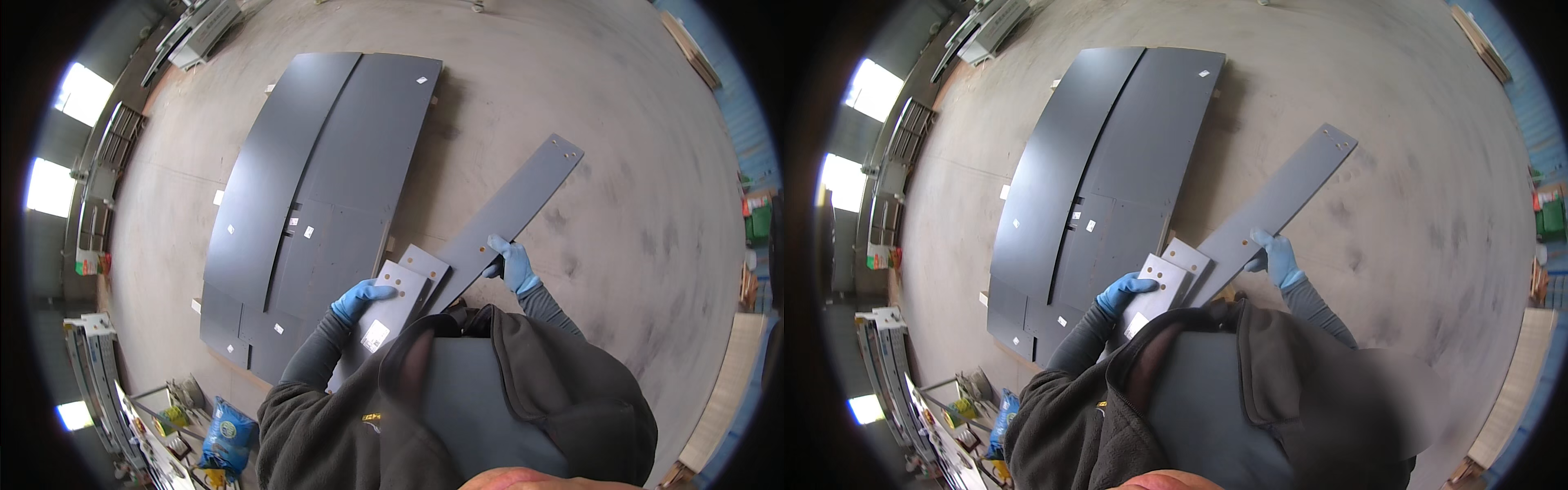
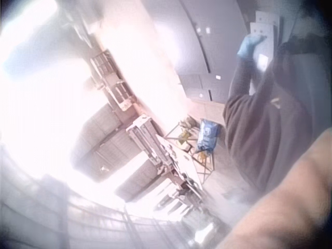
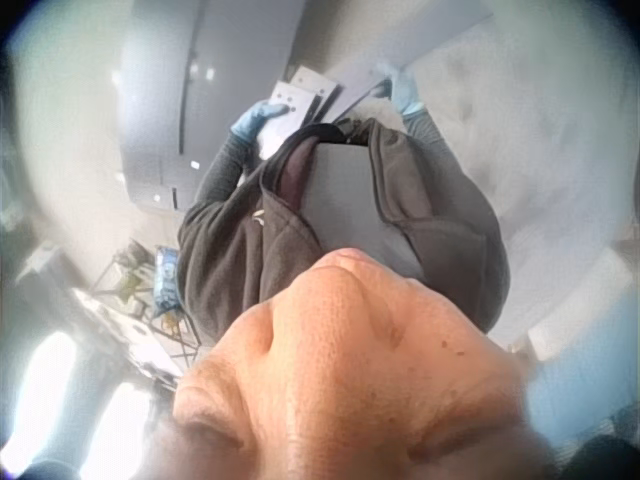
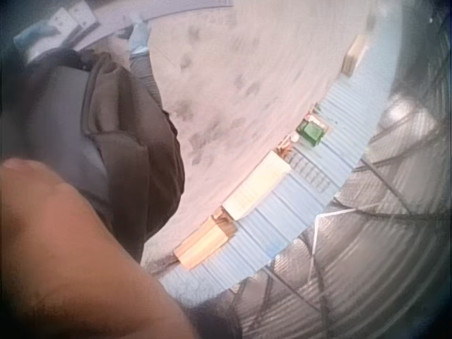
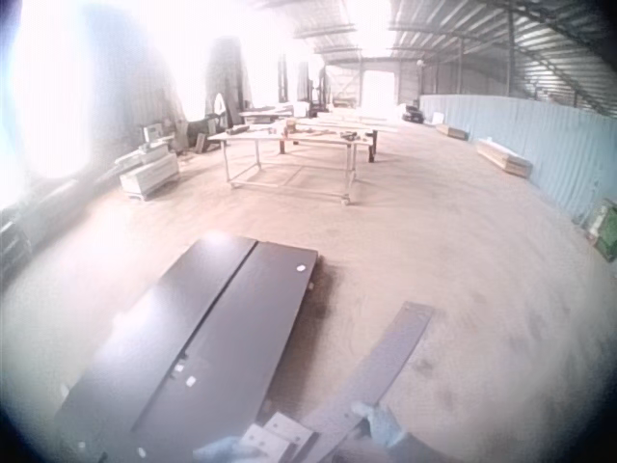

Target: The person wipes a dark gray panel with a cloth, then picks up and stacks several similar panels on a large sheet on the floor. They measure a panel with a tape measure and continue arranging panels in a grid-like layout.

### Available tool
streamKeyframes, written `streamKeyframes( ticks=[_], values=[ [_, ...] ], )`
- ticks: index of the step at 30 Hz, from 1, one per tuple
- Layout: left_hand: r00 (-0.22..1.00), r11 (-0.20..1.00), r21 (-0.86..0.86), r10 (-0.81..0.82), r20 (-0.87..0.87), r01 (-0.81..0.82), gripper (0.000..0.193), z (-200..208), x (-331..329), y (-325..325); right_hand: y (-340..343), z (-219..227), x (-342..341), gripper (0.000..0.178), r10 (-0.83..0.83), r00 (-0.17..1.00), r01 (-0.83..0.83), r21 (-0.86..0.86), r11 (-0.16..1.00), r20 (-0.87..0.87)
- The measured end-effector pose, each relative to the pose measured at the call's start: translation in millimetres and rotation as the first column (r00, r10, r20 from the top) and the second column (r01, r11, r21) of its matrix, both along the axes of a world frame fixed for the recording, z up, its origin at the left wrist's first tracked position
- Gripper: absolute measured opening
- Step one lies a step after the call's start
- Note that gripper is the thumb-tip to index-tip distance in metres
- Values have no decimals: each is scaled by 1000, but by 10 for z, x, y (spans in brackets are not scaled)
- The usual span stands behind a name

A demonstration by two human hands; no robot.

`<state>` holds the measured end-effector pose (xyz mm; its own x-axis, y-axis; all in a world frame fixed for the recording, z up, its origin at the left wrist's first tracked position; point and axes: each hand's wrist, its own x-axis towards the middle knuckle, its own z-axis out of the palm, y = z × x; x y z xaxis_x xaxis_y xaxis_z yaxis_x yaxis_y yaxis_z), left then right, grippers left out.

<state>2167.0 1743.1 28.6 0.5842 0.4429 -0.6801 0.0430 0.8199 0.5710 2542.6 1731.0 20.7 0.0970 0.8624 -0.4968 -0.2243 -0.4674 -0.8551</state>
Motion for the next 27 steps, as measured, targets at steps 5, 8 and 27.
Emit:
streamKeyframes(
  ticks=[5,8,27],
  values=[
    [985,985,5,170,0,-170,50,-324,-31,1178,1554,-162,158,43,80,996,-78,44,996,-27],
    [956,963,-21,269,113,-269,49,-274,-28,2101,2649,-110,328,43,121,992,-121,6,993,42],
    [913,873,284,-346,-217,398,55,219,1902,6198,5914,-545,2021,47,40,978,-61,-94,994,-205]
  ],
)
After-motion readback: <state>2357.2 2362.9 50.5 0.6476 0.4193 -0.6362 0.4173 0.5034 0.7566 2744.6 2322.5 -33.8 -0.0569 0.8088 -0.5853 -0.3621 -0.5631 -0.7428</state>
